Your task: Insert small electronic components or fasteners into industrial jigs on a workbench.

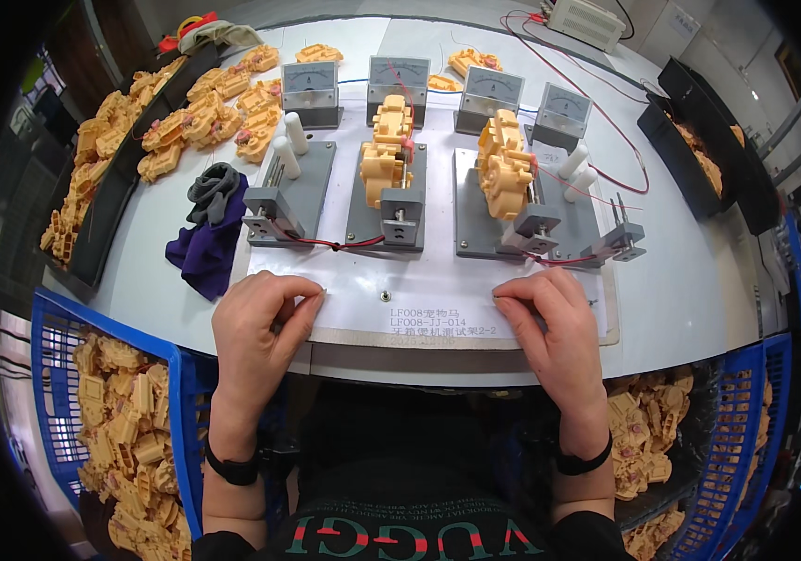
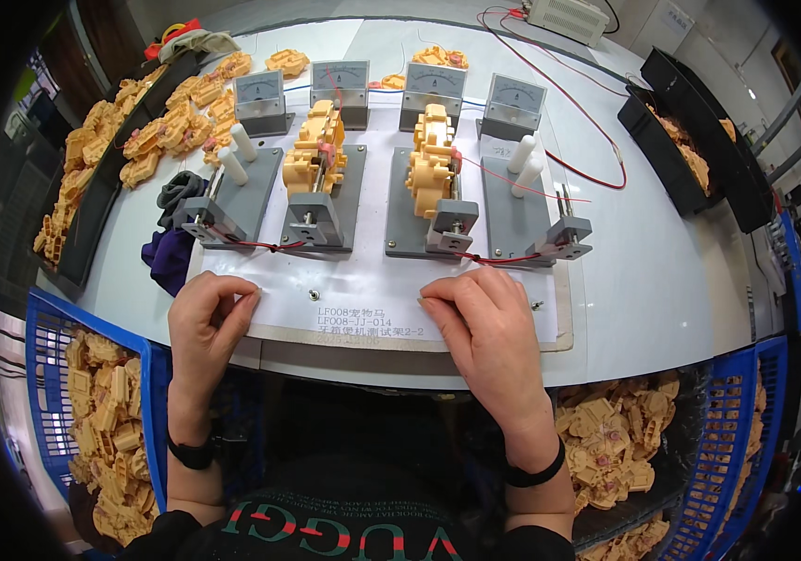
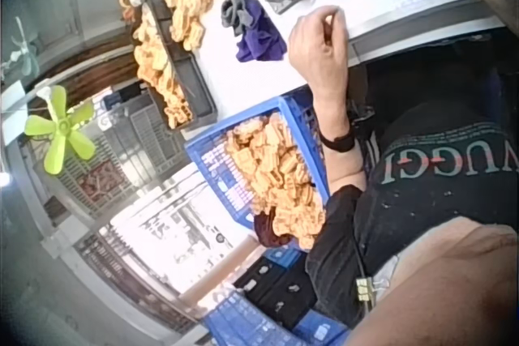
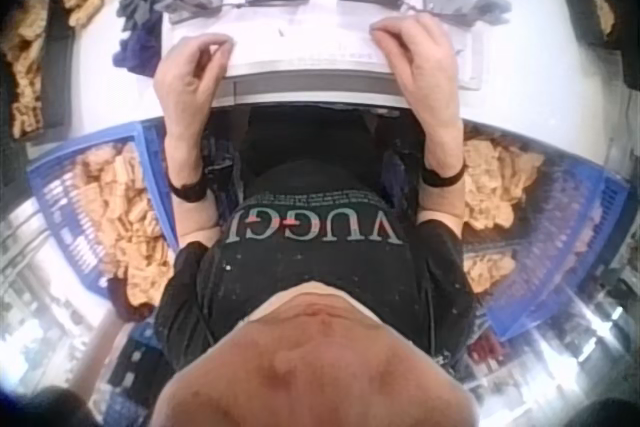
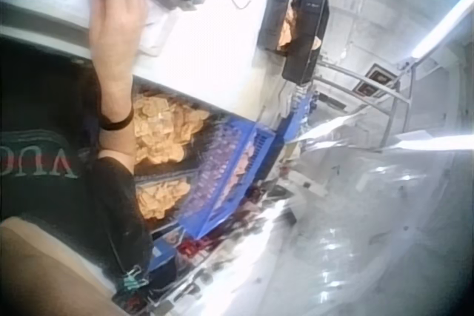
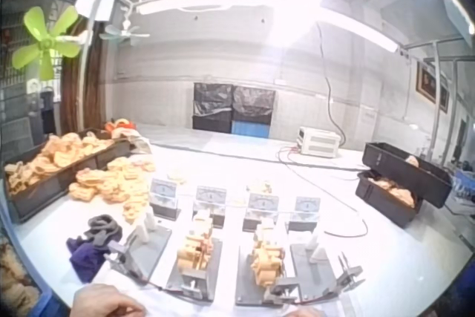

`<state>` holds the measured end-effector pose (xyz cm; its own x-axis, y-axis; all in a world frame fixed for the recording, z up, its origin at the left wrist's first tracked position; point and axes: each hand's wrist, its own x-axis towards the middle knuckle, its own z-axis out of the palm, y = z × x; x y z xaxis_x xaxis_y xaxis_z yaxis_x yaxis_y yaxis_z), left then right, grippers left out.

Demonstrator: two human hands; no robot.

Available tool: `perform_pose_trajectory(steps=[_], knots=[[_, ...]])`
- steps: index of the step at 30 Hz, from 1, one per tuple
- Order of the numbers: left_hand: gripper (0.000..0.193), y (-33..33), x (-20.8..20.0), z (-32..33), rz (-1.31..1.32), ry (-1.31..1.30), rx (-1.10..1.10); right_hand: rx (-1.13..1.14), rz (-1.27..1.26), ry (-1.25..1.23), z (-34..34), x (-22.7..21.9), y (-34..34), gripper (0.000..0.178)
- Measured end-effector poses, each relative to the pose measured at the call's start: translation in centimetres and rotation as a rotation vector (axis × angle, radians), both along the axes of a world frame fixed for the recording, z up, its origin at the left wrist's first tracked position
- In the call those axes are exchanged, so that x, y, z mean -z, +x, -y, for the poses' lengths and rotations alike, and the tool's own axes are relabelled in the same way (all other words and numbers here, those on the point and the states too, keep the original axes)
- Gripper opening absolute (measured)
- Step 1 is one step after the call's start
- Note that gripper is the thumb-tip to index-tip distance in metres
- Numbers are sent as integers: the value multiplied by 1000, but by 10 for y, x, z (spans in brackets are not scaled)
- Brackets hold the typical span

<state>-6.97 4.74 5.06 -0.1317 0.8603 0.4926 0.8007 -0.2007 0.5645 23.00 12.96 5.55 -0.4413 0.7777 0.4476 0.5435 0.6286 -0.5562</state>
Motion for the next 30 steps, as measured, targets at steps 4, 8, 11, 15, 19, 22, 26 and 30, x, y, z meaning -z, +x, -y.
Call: perform_pose_trajectory(steps=[4,8,11,15,19,22,26,30], knots=[[10,0,0,0,-1,1,5,9,6,-3,0,1,0,8],[11,-1,0,0,-12,9,5,13,14,-8,0,0,0,8],[10,0,1,0,-10,16,6,9,11,-6,0,2,0,8],[10,-1,1,0,-13,19,9,16,6,-10,1,1,0,8],[10,0,1,0,3,13,6,28,-6,-14,1,2,-2,9],[10,0,2,0,1,15,7,38,-2,-12,1,3,-2,8],[10,1,0,0,10,12,10,44,-4,-10,1,3,-3,7],[9,0,2,0,36,12,9,49,-9,4,0,2,-3,6]])
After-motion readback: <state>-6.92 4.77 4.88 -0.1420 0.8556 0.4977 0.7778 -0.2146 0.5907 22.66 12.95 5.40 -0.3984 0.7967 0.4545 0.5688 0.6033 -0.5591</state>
